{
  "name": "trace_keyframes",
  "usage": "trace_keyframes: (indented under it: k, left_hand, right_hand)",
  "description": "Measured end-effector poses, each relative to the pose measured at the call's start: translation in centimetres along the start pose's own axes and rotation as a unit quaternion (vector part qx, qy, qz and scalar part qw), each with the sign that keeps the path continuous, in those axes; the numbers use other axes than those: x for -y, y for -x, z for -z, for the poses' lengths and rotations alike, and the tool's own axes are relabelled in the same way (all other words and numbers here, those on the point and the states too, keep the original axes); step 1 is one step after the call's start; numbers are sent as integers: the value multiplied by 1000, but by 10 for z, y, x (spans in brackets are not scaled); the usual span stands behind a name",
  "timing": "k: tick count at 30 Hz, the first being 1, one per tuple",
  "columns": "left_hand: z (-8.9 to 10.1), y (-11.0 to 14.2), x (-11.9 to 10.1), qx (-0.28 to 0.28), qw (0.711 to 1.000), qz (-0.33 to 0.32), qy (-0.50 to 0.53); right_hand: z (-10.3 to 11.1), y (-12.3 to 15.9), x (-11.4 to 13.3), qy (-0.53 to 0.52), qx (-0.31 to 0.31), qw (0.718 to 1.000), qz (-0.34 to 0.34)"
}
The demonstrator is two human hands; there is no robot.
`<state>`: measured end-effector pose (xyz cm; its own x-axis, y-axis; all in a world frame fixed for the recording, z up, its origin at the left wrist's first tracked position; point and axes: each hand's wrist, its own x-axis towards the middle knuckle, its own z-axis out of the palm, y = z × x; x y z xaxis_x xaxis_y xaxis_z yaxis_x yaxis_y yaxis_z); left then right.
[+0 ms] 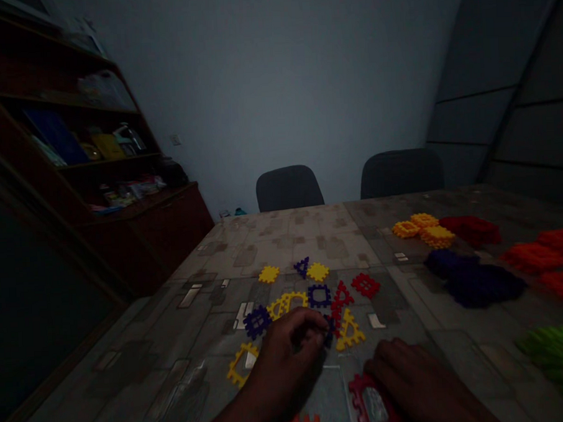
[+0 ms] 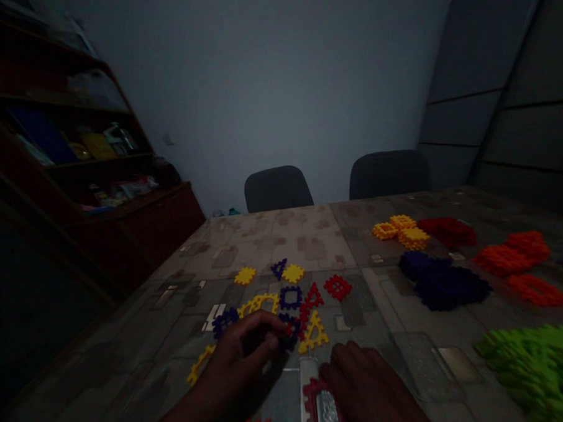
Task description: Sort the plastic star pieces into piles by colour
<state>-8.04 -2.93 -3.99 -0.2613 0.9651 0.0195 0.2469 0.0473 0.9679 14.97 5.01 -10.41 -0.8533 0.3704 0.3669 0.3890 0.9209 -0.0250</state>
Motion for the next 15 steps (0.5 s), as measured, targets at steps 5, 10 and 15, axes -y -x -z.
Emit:
trace_keyframes:
  k: [5,10,15]
  left_hand:
    - [-1,1,2,9,999,-25,-35]
    - [2,-1,5,10,998,-26,-55]
    - [1,-1,5,6,998,-28,-51]
  right_hand:
    - [-14,3,2,11,-36,999,-14]
    - [-40,10,-2,-24,-55,998,10]
    - [-52,11,-8,-70,1,998,-8]
